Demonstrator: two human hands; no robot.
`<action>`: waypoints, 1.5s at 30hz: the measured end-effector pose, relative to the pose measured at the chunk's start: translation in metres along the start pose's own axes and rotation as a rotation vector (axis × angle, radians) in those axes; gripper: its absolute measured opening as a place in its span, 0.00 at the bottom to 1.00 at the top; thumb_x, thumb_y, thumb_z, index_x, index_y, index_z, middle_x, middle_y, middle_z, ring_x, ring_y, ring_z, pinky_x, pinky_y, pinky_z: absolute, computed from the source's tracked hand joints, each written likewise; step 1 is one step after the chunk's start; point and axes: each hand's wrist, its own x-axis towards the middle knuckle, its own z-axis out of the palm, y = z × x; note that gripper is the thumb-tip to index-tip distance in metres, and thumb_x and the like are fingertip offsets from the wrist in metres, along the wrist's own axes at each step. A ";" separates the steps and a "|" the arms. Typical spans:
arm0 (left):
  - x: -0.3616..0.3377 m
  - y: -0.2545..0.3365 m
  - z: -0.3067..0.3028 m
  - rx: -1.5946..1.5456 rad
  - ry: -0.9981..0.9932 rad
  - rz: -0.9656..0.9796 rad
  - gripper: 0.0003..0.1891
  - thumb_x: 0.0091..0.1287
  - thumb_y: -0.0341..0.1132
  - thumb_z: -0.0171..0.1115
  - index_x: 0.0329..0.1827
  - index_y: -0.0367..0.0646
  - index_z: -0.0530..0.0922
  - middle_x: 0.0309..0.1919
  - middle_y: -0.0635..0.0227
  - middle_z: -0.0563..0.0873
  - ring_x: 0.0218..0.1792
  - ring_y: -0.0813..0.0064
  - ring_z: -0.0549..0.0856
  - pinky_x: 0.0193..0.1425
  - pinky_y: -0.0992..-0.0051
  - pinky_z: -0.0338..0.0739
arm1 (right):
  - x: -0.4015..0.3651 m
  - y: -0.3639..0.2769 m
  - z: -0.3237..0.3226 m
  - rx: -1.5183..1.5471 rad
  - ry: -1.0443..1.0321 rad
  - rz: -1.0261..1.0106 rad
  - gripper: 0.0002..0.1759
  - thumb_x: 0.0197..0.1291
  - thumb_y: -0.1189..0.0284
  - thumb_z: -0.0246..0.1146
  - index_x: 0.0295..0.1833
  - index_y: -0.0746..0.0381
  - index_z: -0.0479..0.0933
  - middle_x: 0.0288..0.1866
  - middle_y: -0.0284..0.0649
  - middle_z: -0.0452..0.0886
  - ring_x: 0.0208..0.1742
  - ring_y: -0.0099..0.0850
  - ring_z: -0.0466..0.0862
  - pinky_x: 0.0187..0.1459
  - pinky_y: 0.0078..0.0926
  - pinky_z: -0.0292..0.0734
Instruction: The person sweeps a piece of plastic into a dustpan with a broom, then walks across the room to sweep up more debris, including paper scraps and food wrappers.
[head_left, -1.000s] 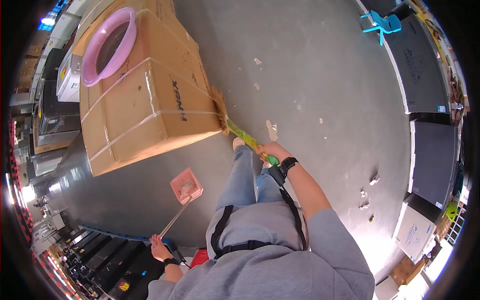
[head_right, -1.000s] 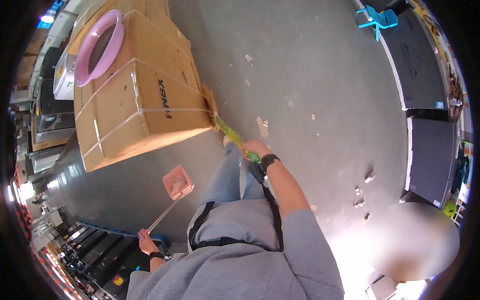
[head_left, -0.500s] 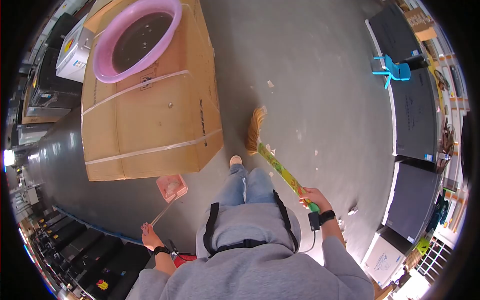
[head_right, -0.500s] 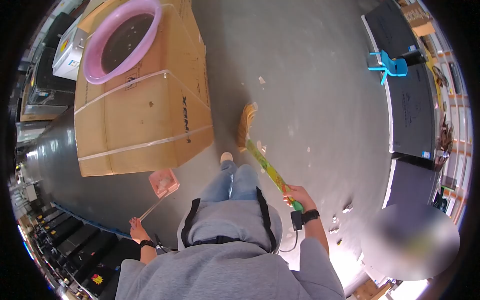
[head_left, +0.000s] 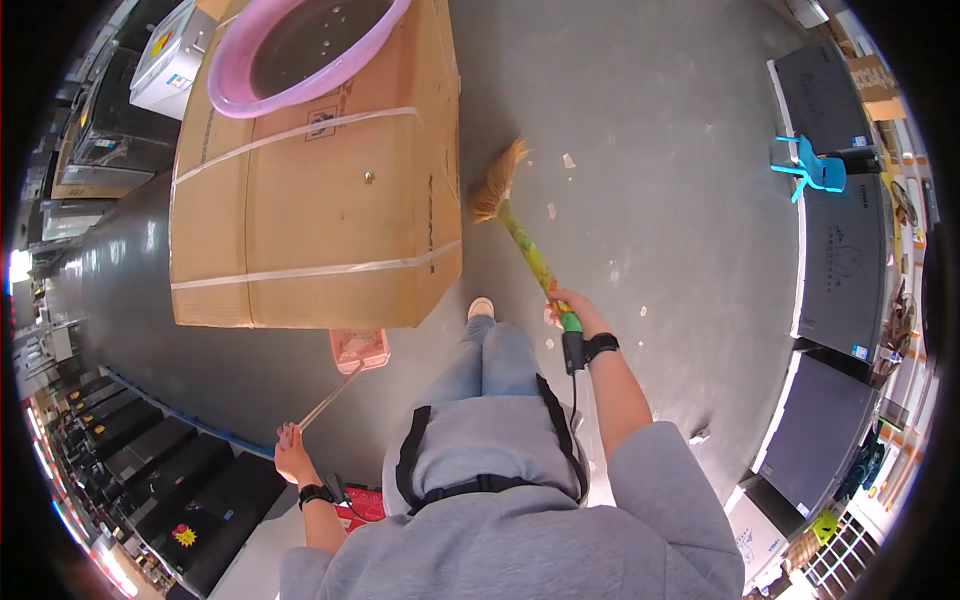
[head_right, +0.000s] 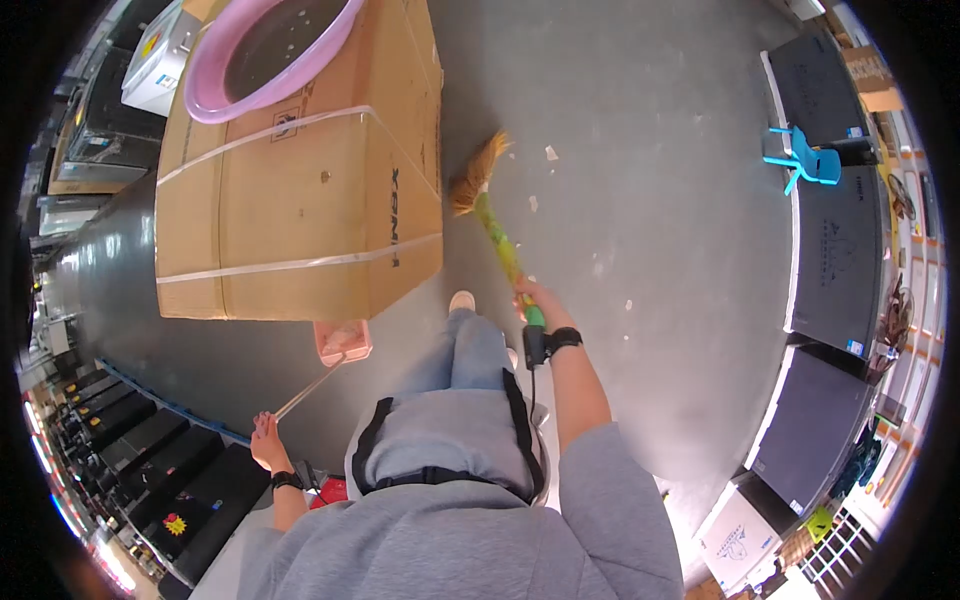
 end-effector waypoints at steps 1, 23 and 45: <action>-0.001 -0.006 0.001 0.009 0.022 0.022 0.21 0.54 0.50 0.71 0.33 0.37 0.82 0.33 0.58 0.88 0.33 0.60 0.86 0.38 0.68 0.78 | -0.004 0.006 -0.013 0.046 0.018 0.033 0.12 0.59 0.66 0.63 0.46 0.58 0.73 0.30 0.38 0.79 0.24 0.25 0.79 0.23 0.21 0.77; 0.018 -0.009 0.045 -0.044 -0.079 0.407 0.21 0.50 0.50 0.74 0.21 0.40 0.77 0.21 0.57 0.81 0.22 0.58 0.80 0.28 0.65 0.74 | -0.205 0.075 -0.078 -0.458 0.503 -0.096 0.18 0.53 0.68 0.64 0.50 0.61 0.76 0.31 0.42 0.81 0.28 0.27 0.81 0.24 0.26 0.79; 0.001 -0.024 0.026 0.134 -0.095 1.058 0.23 0.47 0.52 0.75 0.19 0.43 0.74 0.21 0.62 0.79 0.25 0.55 0.81 0.29 0.61 0.75 | -0.272 0.335 -0.091 -1.305 0.602 0.069 0.36 0.45 0.72 0.63 0.66 0.51 0.70 0.47 0.47 0.83 0.50 0.42 0.83 0.50 0.39 0.80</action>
